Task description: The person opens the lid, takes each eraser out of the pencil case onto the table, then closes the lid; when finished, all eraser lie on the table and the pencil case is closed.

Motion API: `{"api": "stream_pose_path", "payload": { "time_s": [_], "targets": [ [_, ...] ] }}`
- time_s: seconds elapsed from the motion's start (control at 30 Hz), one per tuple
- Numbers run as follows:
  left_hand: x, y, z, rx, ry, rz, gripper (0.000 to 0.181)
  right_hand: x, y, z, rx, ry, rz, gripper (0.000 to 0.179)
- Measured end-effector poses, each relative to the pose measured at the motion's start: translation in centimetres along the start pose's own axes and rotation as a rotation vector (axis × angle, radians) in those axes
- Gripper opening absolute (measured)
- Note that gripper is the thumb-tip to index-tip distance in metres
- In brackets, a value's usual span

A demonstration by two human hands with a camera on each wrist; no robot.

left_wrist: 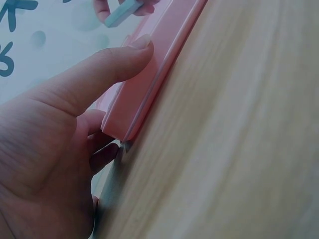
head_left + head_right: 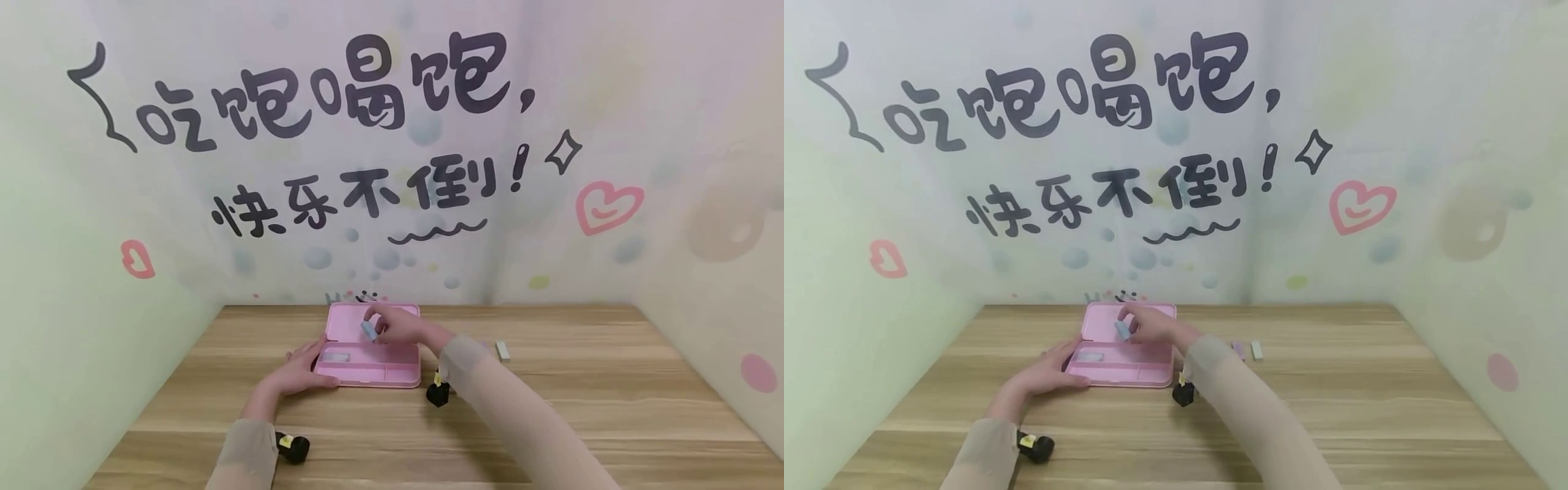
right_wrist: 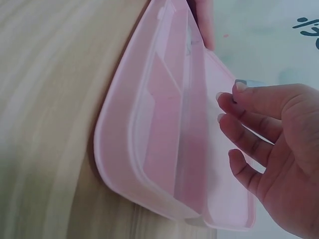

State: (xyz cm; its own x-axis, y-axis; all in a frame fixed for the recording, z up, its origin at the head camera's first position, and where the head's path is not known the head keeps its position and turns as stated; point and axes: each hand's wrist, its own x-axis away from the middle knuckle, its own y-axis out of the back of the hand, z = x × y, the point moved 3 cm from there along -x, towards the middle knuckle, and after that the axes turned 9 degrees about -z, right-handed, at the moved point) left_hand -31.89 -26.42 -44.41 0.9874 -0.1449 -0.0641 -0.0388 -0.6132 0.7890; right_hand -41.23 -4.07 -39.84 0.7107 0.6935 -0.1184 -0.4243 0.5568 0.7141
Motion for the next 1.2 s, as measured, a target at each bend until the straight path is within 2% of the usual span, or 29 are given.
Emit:
{"api": "stream_pose_path", "payload": {
  "time_s": [0.53,0.77,1.0,1.2],
  "targets": [
    [-0.2,-0.4,0.1,0.001,-0.014,-0.005,0.107,2.6,2.0,-0.3,-0.044,0.015,0.008,0.041],
    [-0.2,-0.2,0.0,-0.004,-0.026,-0.003,0.107,4.4,2.9,-1.0,-0.093,0.004,0.004,0.041],
    [0.2,-0.1,-0.2,0.003,-0.014,0.005,0.108,6.4,3.7,-1.2,-0.072,0.006,-0.003,0.042],
    [0.2,-0.1,-0.4,0.011,-0.008,0.005,0.108,7.8,4.5,-1.3,-0.103,0.007,-0.022,0.041]
  ]
}}
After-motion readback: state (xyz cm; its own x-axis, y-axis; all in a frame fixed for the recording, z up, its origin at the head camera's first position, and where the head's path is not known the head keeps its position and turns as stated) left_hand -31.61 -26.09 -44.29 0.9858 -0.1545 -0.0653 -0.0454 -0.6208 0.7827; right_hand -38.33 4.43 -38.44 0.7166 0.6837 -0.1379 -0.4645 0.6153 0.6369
